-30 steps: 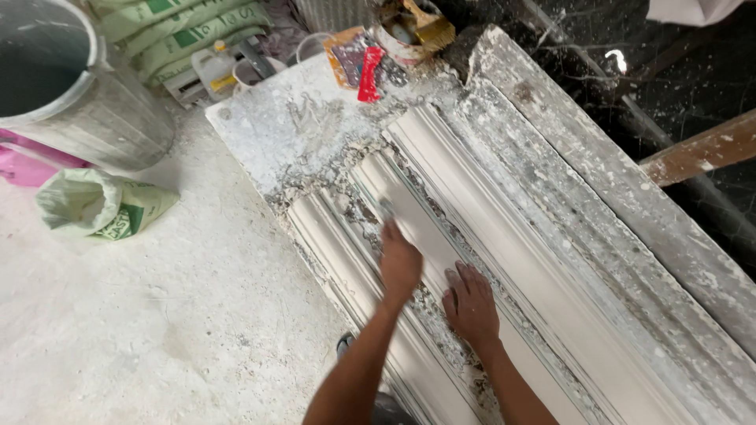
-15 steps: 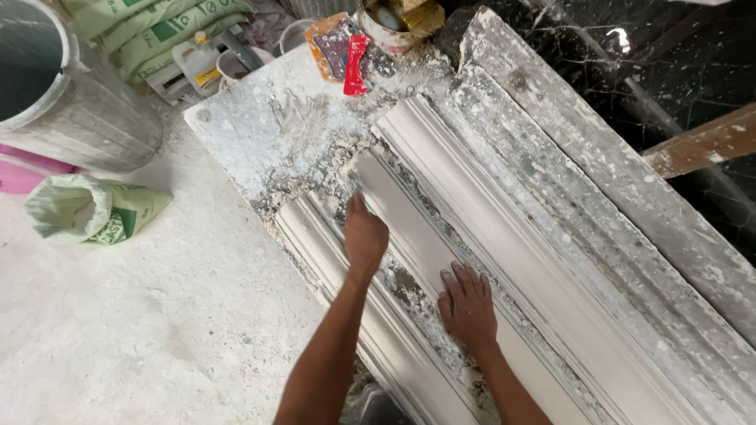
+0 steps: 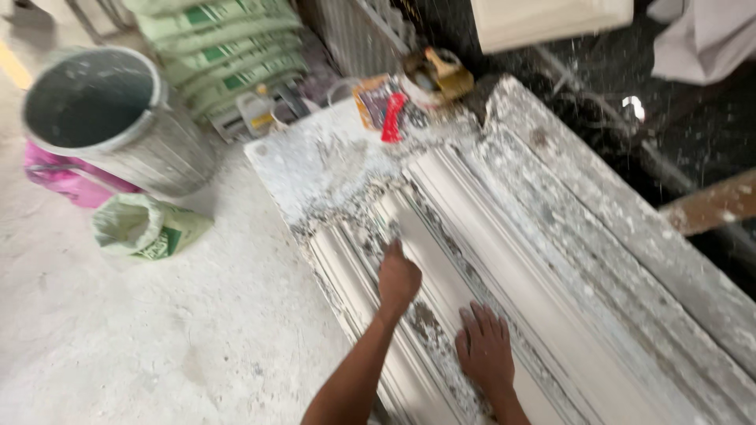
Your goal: The person uses a small putty knife to scrape excess plaster and residue from the grooves of long decorative plaster cornice moldings laid on a work table, working along the fluted profiles section by section and brushing debris aside with their hand.
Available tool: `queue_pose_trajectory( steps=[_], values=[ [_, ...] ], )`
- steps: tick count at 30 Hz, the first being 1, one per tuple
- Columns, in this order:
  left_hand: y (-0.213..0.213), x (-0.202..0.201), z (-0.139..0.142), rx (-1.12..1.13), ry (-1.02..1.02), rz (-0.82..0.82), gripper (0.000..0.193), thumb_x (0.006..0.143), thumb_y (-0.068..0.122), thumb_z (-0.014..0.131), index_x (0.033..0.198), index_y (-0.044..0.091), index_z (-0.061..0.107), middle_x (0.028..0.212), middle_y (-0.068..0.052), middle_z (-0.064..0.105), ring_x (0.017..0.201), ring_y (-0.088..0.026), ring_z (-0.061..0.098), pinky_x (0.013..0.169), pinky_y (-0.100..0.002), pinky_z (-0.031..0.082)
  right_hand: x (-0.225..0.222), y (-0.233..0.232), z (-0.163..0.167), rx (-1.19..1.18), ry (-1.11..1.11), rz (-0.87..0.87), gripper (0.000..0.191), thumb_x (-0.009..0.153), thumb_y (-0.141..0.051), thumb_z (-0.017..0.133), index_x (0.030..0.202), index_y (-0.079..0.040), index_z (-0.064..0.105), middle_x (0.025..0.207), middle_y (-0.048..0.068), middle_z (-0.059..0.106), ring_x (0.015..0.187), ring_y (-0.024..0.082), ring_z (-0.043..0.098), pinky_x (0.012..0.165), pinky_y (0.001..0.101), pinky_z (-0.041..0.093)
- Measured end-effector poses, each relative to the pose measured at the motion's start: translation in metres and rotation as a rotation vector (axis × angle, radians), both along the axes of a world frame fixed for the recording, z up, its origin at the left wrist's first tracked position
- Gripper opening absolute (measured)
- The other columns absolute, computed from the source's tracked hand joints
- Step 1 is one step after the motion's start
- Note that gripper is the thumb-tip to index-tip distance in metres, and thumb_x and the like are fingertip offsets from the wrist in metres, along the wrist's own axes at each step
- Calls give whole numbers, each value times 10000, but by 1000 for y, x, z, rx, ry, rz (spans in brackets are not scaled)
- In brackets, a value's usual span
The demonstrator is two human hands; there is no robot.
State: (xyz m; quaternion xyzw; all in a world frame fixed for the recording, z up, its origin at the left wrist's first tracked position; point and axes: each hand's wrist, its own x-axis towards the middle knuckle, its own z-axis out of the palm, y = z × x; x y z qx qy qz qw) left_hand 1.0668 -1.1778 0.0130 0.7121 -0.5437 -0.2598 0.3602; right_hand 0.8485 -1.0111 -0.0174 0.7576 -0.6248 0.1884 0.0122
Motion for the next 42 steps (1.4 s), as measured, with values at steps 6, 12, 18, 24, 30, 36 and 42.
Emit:
queue_pose_trajectory(
  steps=[6,12,18,24,30,36,42],
  values=[
    [2,17,41,214,172,40,627,862,7,450,1488,18,466,1144,-307,699,1057,-432,726,932,-470,588,-3,2,-4,4,77,-23,436,936,-319,516,1335,-156,583,1434,113,554,1386,316,475,1169,566,325],
    [7,24,38,97,81,15,584,847,29,515,1430,-1,534,1056,-316,734,940,-413,746,878,-468,583,-8,10,-8,-5,45,-23,436,946,-331,501,1346,-178,583,1450,94,555,1382,317,478,1163,555,340],
    [36,47,29,65,227,-62,423,1002,210,529,1367,-3,520,840,-147,691,645,-235,679,587,-406,580,-7,8,-1,28,73,-42,454,939,-343,489,1354,-184,585,1453,105,541,1393,323,462,1166,568,316],
    [172,25,-38,-46,383,-90,511,1173,400,343,1325,-6,614,873,-115,690,712,-137,612,639,-334,527,-6,10,4,25,69,-36,477,932,-333,504,1370,-159,581,1472,111,537,1404,329,454,1171,559,320],
    [245,31,-34,107,610,42,519,1055,299,532,1489,20,487,1084,-98,751,739,-154,615,626,-312,497,-6,14,4,9,34,-29,473,933,-325,511,1369,-164,595,1480,90,542,1420,314,453,1182,547,321],
    [240,49,20,352,643,79,585,937,176,661,1477,57,469,1014,-113,700,618,-139,636,522,-310,523,-7,9,3,56,53,-30,484,937,-334,514,1378,-152,594,1477,109,532,1411,331,444,1173,546,312],
    [182,88,29,293,344,-338,559,933,243,654,1473,167,529,1033,-115,778,708,-201,711,707,-357,598,-6,6,0,34,69,-51,454,923,-314,534,1328,-127,618,1453,102,551,1401,319,470,1171,546,329]
  ],
)
